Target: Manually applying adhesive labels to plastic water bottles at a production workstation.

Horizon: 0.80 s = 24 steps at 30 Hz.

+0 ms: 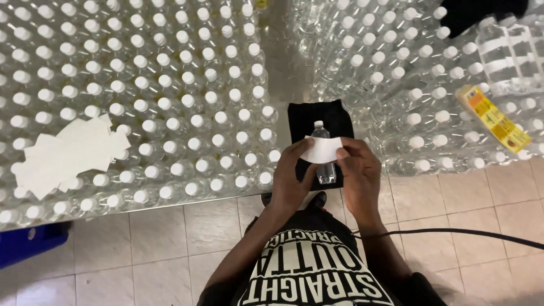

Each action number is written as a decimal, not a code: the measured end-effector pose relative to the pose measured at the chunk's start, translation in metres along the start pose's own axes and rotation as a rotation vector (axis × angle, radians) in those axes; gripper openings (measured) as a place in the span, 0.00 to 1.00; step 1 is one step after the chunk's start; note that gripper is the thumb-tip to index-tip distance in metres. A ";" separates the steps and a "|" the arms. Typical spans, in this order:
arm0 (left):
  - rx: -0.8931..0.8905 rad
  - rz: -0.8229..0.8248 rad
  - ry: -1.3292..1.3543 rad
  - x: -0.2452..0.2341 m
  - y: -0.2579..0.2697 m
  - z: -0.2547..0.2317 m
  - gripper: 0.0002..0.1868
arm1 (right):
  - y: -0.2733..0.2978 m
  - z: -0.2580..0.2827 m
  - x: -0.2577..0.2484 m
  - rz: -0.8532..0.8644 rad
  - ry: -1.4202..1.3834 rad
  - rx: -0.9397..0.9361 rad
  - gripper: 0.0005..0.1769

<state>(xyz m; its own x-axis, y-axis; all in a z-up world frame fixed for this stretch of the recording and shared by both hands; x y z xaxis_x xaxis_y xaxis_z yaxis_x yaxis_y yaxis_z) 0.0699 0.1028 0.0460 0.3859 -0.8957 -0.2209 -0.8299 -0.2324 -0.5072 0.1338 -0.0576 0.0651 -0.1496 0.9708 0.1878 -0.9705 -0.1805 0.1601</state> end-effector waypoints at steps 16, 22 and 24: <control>-0.517 0.148 0.504 0.082 0.041 0.080 0.36 | -0.025 -0.047 -0.073 0.072 0.463 0.300 0.26; -0.385 0.303 0.164 0.083 0.032 0.069 0.52 | -0.030 -0.113 -0.104 -0.101 0.290 0.419 0.17; -0.266 0.263 0.002 0.079 0.038 0.061 0.42 | -0.026 -0.138 -0.119 -0.159 0.193 0.461 0.18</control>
<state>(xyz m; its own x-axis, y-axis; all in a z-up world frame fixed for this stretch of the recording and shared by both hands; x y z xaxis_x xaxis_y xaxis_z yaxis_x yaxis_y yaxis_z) 0.0936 0.0461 -0.0419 0.1450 -0.9386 -0.3131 -0.9763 -0.0843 -0.1994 0.1511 -0.1469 -0.0950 -0.0815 0.9955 -0.0484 -0.8064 -0.0373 0.5902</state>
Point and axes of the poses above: each hand's wrist, its own y-axis away from the middle knuckle, its own x-axis out of the palm, z = x × y, the point moved 8 cm from there along -y, towards the middle knuckle, and after that the axes turned 14 degrees about x, right-handed, at the moved point
